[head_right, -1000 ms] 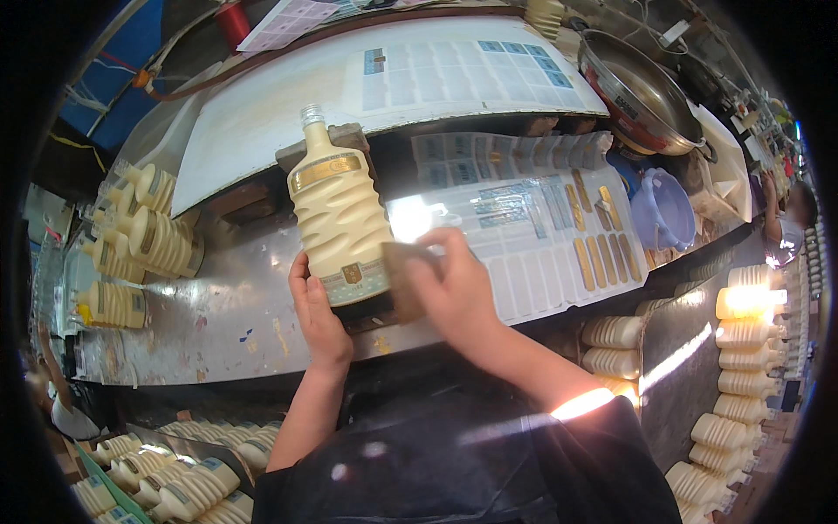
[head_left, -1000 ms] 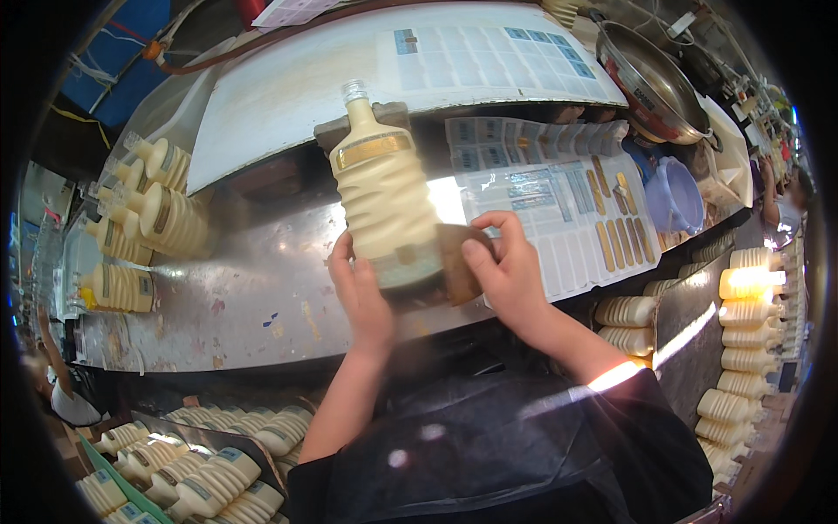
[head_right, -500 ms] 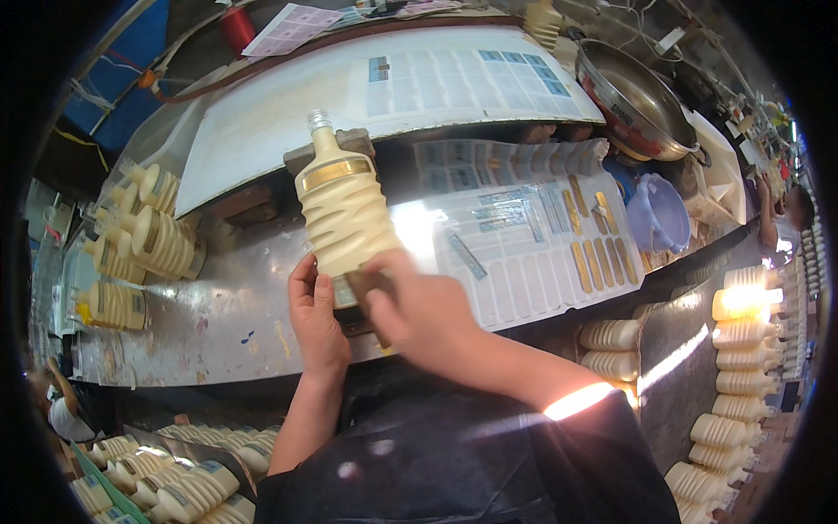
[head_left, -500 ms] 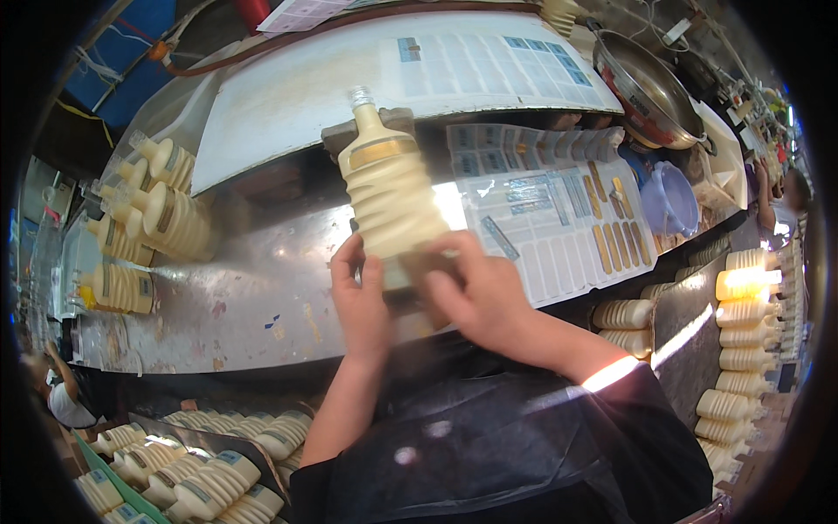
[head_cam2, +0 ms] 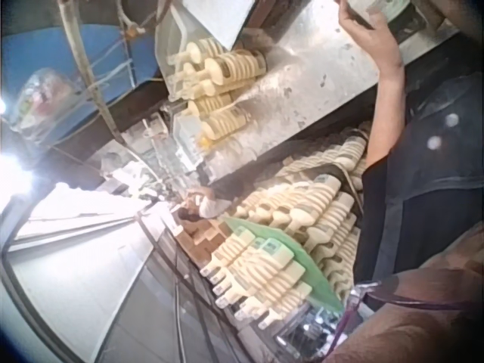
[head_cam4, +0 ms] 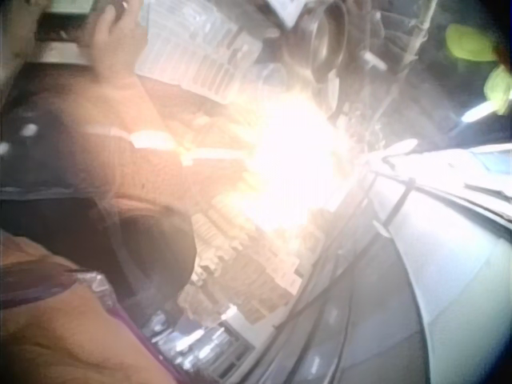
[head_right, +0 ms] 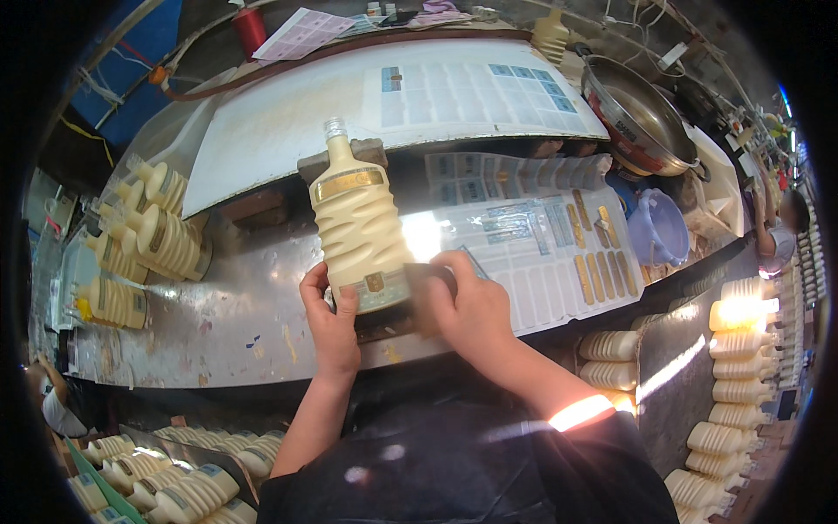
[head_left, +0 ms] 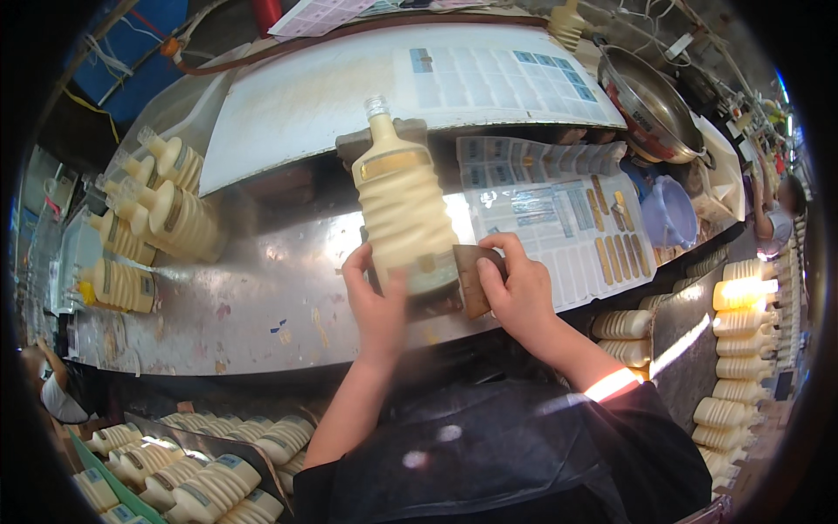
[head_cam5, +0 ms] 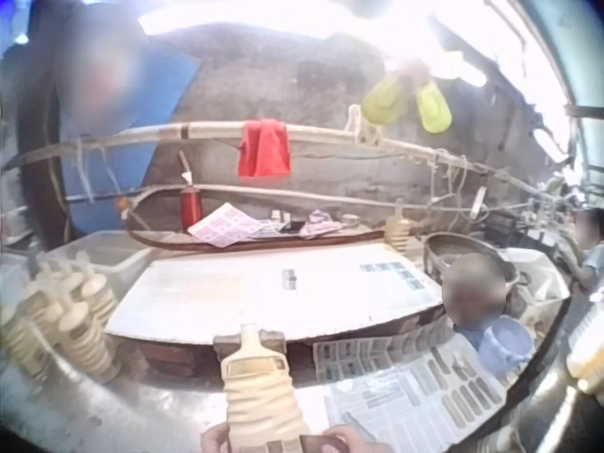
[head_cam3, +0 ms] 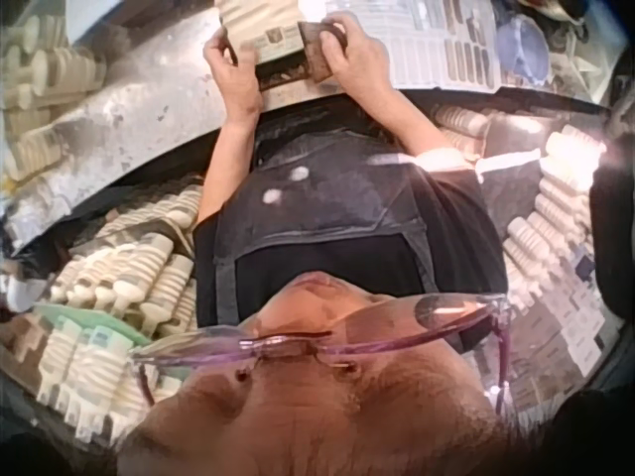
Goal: The person picks up a ribbed plastic bottle, applies a rectangular label to its side, and smooths it with a small tool. The person repeats this process on multiple bottles, placing each labeled bottle back on the work surface.
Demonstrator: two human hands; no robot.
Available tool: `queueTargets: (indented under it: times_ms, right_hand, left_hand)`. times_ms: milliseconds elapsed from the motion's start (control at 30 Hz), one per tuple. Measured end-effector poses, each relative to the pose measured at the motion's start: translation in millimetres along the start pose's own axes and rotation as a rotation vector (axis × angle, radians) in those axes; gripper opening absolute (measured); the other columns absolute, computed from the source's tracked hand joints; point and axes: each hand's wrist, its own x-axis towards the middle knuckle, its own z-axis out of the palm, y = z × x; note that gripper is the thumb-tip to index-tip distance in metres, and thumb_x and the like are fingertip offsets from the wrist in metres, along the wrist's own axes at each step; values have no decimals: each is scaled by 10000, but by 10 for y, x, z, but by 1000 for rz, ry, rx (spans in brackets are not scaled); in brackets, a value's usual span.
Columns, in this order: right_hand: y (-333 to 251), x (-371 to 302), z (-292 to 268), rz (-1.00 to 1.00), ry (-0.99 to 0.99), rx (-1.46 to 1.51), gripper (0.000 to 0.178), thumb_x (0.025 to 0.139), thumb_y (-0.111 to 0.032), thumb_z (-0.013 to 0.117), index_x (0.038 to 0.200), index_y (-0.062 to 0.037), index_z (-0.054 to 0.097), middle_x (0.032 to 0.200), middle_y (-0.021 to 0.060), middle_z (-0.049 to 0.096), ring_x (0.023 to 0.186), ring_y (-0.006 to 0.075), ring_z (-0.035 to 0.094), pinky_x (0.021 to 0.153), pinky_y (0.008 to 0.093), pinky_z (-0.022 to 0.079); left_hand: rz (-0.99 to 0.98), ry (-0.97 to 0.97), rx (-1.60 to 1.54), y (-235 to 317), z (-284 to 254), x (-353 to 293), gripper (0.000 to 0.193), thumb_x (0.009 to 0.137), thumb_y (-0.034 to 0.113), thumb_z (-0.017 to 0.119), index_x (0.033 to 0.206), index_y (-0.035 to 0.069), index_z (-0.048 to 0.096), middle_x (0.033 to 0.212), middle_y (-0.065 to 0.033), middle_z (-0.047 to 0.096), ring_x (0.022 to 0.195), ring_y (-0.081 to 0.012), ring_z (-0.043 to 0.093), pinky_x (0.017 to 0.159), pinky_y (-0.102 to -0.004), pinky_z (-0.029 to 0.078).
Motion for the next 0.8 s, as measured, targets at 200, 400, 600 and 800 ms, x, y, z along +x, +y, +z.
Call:
queueTargets:
  times_ms: [200,400,600,800]
  right_hand:
    - [-102,-66,96,5,-98,189,246,996,-165,626,1222,-79,575,594,60,524,512,149,479,509,333,356]
    - [386,-13,189,147,-31,200,246,996,-221,593,1228,-140,591,743,176,677,707,400,682,669,451,538]
    - [-147,-41,11,47,-30,312,262,967,-248,618,1204,-138,602,736,177,678,670,398,688,643,477,545]
    - [-294,39,53,-111,-146,88,228,986,-226,607,1196,-137,597,741,169,690,684,393,689,637,481,536]
  left_hand:
    - [55,49,48,-79,28,10,439,1081,265,490,1410,-13,406,1347,-143,495,1273,-219,453,1122,-377,349]
    - [33,-29,-96,-140,-103,24,502,1080,335,493,1428,-19,418,1376,-138,489,1293,-227,465,1137,-380,347]
    - [319,-69,377,-292,-242,-6,737,862,275,818,1445,6,456,1405,-147,516,1347,-287,477,1153,-416,359]
    - [555,21,593,-38,-192,32,686,770,164,860,1360,22,539,1355,-144,568,1276,-319,537,1111,-425,404]
